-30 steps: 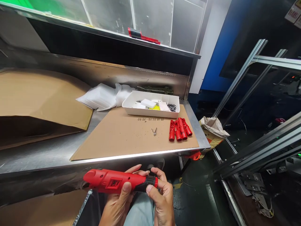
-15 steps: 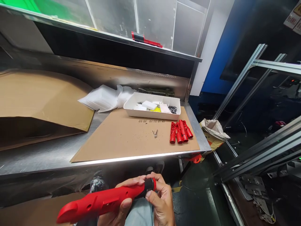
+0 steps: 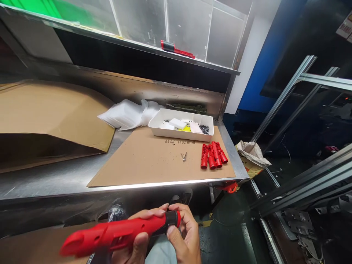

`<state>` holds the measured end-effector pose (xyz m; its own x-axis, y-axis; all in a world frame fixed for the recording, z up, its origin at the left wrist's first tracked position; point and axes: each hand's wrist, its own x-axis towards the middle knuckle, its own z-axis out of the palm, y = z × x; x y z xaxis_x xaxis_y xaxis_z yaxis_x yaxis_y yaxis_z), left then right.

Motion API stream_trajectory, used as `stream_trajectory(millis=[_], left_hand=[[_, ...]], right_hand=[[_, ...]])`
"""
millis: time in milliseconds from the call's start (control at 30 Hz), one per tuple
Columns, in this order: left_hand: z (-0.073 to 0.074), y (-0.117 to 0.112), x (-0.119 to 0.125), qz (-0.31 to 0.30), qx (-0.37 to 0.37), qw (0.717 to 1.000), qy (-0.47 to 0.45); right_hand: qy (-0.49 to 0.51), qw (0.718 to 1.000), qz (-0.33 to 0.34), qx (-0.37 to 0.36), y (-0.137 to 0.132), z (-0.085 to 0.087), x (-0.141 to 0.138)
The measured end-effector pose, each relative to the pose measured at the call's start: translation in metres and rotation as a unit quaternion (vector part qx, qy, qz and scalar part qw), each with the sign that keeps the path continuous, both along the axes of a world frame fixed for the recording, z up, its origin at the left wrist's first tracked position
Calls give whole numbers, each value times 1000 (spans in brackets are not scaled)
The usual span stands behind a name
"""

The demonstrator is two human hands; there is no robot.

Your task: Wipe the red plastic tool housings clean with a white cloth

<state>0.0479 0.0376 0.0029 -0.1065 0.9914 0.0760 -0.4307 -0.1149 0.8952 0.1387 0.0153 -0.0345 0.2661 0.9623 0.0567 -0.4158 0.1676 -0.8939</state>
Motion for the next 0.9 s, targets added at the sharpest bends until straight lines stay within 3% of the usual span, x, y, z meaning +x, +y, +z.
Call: stream_trajectory(millis=[133, 267, 433, 533, 633, 767, 900], left_hand=[[-9, 11, -11, -50, -149, 977, -147], [-15, 20, -19, -36, -246, 937, -246], [-8, 25, -21, -32, -258, 929, -264], [-3, 22, -26, -62, -248, 931, -261], [-4, 15, -34, -95, -237, 934, -248], [-3, 8, -45, -83, -224, 957, -163], [5, 4, -55, -30, -217, 969, -109]], right_hand=[[-8, 1000, -25, 6, -5, -4, 0], [-64, 993, -98, -18, -10, -15, 9], [-126, 985, -95, 74, -19, -23, 31], [-255, 954, -149, 45, -10, -12, 48], [-387, 902, -191, -20, 29, 8, 64], [-484, 861, -145, -64, 118, 25, 78], [-564, 808, -96, -141, 195, 25, 72]])
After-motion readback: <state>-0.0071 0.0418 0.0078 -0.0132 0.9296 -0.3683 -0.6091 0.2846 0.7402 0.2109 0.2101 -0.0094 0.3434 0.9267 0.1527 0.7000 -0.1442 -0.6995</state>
